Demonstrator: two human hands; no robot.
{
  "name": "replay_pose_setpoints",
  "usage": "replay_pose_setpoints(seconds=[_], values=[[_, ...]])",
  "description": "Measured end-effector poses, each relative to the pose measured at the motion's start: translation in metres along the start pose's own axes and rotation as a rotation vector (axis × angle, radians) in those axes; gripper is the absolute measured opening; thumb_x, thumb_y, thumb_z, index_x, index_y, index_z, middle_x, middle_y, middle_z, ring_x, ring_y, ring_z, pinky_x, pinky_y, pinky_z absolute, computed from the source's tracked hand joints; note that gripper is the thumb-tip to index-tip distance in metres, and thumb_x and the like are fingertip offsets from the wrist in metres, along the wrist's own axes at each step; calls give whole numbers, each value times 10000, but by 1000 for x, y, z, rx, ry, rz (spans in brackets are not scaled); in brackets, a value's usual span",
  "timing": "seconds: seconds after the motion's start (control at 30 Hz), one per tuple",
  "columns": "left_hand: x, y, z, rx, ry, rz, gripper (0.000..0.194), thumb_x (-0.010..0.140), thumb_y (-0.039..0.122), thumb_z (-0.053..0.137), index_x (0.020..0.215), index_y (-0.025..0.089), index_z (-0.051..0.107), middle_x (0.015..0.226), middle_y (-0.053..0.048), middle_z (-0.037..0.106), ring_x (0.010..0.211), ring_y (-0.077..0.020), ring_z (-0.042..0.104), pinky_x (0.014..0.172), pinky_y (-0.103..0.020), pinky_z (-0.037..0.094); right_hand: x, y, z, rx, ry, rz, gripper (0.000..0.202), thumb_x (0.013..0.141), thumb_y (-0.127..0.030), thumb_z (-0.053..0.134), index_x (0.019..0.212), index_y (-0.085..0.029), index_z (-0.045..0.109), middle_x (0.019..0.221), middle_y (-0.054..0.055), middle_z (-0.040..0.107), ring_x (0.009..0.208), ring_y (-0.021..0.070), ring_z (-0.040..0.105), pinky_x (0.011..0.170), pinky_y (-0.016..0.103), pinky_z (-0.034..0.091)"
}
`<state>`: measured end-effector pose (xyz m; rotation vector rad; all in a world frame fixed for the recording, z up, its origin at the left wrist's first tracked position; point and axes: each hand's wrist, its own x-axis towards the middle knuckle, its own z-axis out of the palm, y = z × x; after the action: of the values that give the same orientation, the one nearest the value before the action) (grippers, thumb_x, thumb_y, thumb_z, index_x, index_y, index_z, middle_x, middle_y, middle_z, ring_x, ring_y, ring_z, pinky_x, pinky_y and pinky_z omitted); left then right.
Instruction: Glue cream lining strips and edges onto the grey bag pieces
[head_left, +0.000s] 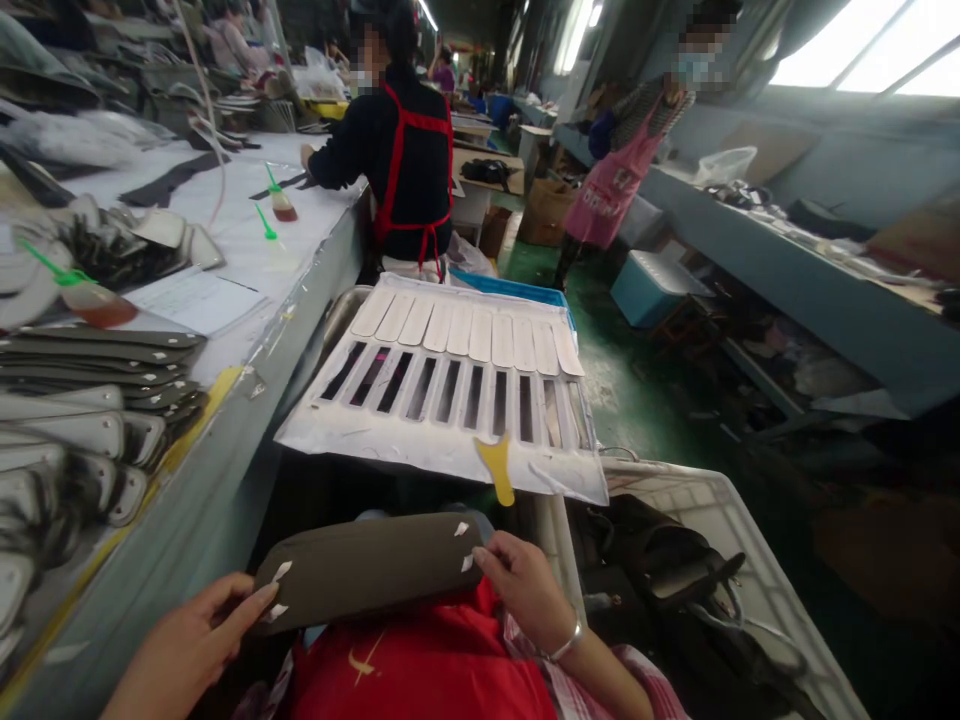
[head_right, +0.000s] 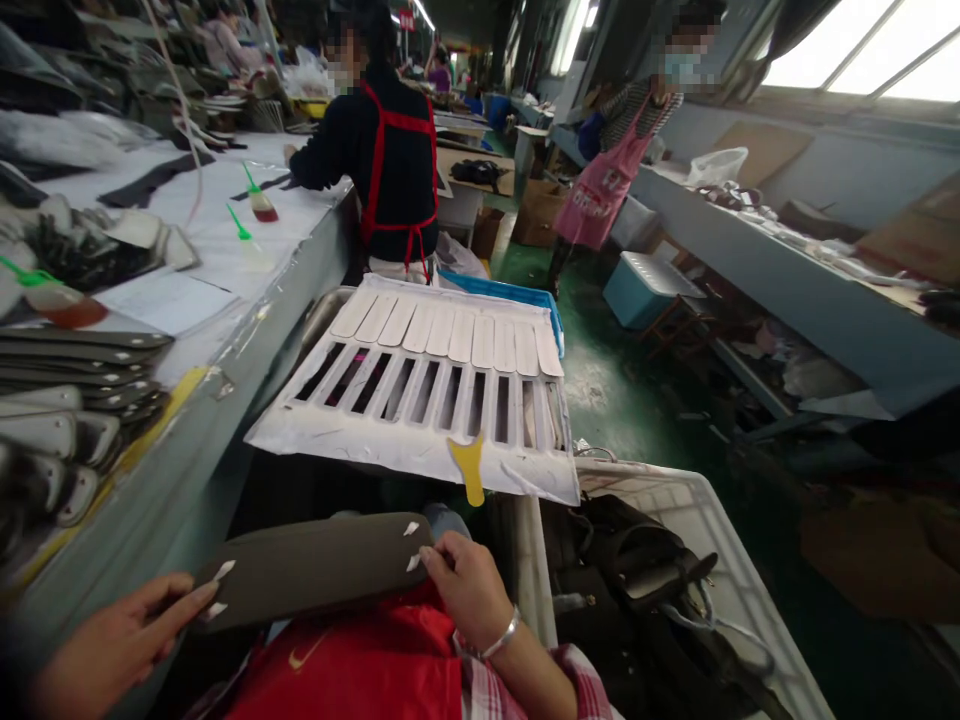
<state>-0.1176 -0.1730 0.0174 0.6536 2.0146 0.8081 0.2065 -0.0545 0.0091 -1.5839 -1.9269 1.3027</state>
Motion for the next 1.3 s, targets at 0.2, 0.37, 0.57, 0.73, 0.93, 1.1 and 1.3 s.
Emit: replay_pose_setpoints(seconds=[0.2,0.37,0.57,0.73,0.93,1.1,1.3], values=[[1,7,-2,88,-110,76,438,725,613,493,710,179,554,431,64,428,387,-105,418,398,-189,323,5,-1,2,5,-70,62,346,784,-479,446,594,-190,458,527,-32,407,510,110,370,475,219,286],[6,10,-3,92,-63,101,381,764,548,471,683,180,526,414,84,370,379,-93,361,390,-196,257,11,2,4,13,-160,129,386,755,-552,440,597,-200,460,485,-42,386,433,96,312,410,221,245],[11,9,-7,107,-63,191,336,780,469,477,621,175,499,449,74,402,423,-92,385,443,-208,276,10,2,4,1,-157,172,416,735,-592,452,582,-205,452,428,-55,310,391,86,233,368,227,183],[16,8,-11,153,-61,225,316,762,446,497,603,174,501,481,63,439,448,-96,399,460,-214,283,12,-8,5,18,-174,213,426,703,-605,475,564,-205,429,430,-60,293,390,81,228,375,226,154],[19,8,-13,111,-102,200,312,744,448,496,591,176,491,455,63,431,424,-99,403,439,-213,282,13,-10,7,117,-217,283,428,674,-614,494,580,-203,420,411,-85,244,375,63,177,390,214,119],[21,7,-17,136,-126,203,300,737,434,507,598,169,512,458,58,445,411,-94,398,422,-211,261,11,-13,9,81,-194,269,424,677,-603,503,565,-202,421,398,-83,257,371,62,177,388,216,113],[19,11,-20,203,-114,262,270,741,391,513,599,164,548,475,46,479,450,-104,423,468,-219,286,9,-18,7,39,-169,244,420,690,-587,504,562,-193,438,402,-80,292,364,55,200,380,212,137]])
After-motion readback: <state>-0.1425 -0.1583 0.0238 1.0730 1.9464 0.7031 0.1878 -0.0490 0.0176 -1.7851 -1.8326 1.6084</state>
